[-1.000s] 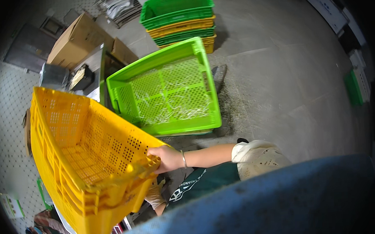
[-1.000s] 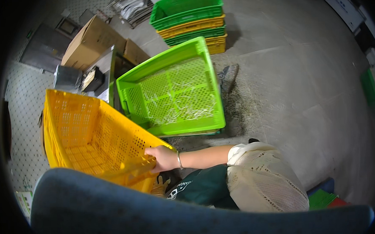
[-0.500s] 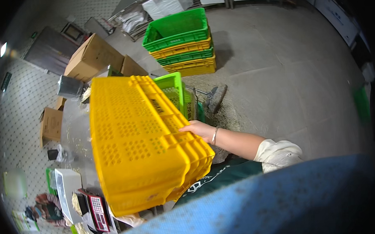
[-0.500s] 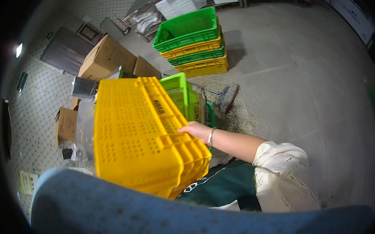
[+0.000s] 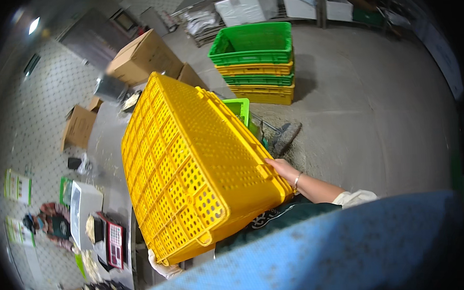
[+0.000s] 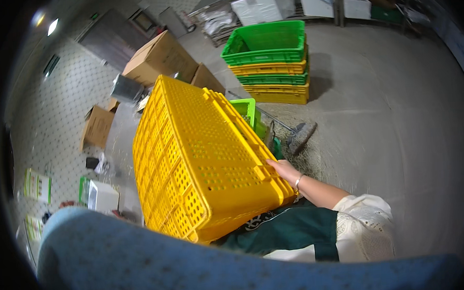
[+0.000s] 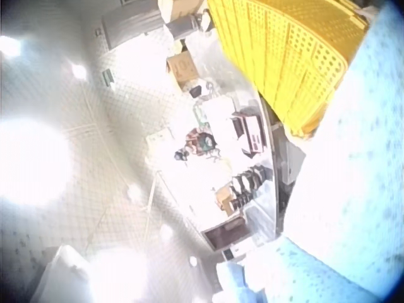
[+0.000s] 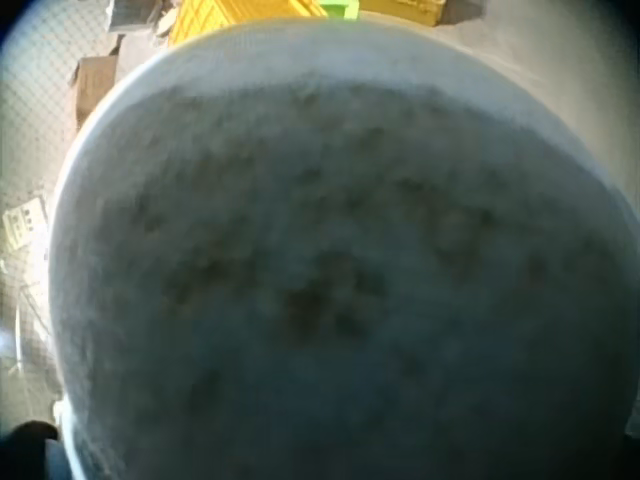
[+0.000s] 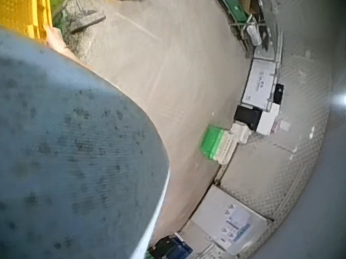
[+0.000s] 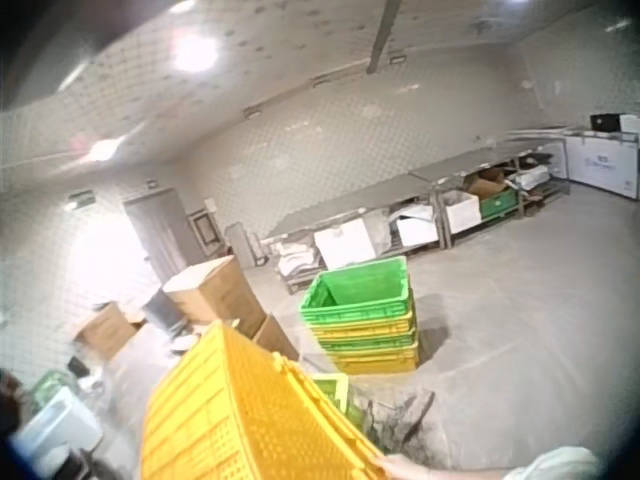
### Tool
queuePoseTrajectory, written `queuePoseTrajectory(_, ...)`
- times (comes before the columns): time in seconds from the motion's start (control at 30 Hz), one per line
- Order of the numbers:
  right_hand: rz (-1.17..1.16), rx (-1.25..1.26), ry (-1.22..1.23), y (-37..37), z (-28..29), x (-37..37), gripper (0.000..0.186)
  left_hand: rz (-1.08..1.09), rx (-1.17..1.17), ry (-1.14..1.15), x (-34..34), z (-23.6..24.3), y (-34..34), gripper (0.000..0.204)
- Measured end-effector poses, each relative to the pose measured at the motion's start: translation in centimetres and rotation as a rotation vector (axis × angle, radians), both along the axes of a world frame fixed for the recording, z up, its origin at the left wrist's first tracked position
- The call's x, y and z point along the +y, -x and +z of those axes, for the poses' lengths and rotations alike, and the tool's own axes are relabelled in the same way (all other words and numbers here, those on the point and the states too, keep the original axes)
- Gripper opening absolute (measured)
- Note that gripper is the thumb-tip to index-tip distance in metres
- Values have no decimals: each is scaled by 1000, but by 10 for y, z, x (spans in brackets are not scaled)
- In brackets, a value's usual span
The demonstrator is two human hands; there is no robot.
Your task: The person portions bean sprouts by hand from a large pile into black plastic trays placed on a digital scale. After filling a tray, the person moves it aside and repeats the process with a new tray.
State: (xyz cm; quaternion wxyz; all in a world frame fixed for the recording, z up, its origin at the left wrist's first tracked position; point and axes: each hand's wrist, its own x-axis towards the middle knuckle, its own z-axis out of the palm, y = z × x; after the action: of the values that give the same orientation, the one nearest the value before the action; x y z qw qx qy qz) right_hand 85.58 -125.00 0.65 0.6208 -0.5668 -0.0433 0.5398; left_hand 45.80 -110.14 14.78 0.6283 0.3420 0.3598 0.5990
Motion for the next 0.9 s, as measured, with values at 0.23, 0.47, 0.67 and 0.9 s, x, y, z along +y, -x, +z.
queuePoseTrajectory(0.23,78,-244,-288,-157,98,-36,38,124,-180,-237,-137,69,-127,50)
queuePoseTrajectory(0.47,460,-60,-726,-309,272,-66,48,222,-392,-519,-289,142,-272,48)
queuePoseTrajectory(0.67,553,2,-489,-324,174,-156,47,287,-128,-216,-388,117,-324,39)
queuePoseTrajectory(0.9,474,89,-209,-309,66,-308,46,38,-197,-267,-452,135,-339,45)
